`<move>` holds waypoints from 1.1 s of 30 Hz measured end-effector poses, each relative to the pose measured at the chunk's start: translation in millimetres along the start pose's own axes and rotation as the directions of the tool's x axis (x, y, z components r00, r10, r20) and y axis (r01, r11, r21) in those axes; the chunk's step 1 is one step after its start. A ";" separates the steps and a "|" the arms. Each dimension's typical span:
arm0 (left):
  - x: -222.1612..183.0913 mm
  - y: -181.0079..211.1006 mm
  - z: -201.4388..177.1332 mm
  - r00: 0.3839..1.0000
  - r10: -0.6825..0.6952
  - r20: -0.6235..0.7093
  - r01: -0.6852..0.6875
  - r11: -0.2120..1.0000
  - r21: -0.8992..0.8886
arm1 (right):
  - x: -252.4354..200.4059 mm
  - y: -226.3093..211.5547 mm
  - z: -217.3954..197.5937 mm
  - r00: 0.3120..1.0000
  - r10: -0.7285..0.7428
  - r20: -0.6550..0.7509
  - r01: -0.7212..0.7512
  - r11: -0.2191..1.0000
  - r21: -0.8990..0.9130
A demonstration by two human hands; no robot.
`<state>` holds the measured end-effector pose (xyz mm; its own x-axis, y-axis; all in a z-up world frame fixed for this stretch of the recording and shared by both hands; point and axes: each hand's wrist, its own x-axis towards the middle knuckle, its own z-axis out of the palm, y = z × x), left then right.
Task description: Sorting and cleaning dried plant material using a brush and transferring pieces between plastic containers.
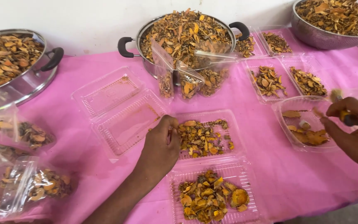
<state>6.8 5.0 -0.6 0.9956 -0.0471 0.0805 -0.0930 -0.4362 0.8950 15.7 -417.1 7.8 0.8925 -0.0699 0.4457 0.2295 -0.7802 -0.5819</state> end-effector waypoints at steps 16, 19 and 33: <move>1.5 -15.7 5.9 0.995 -0.043 0.085 0.012 0.940 0.341 | 17.1 -156.1 98.5 0.424 -0.760 0.492 0.726 0.610 0.317; 2.1 -14.9 5.4 0.996 -0.026 0.080 -0.004 0.936 0.351 | 26.5 -157.9 118.0 0.283 -0.737 0.614 0.743 0.573 0.345; -6.7 6.7 1.1 0.984 0.071 0.165 -0.115 0.955 0.274 | 15.7 -153.2 104.3 0.657 -0.642 0.394 0.443 0.752 0.488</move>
<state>-0.5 1.4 4.3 0.9717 -0.2253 0.0709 -0.2053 -0.6573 0.7251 35.1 -233.8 33.0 0.5923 0.7002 0.3986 0.7572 -0.3146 -0.5724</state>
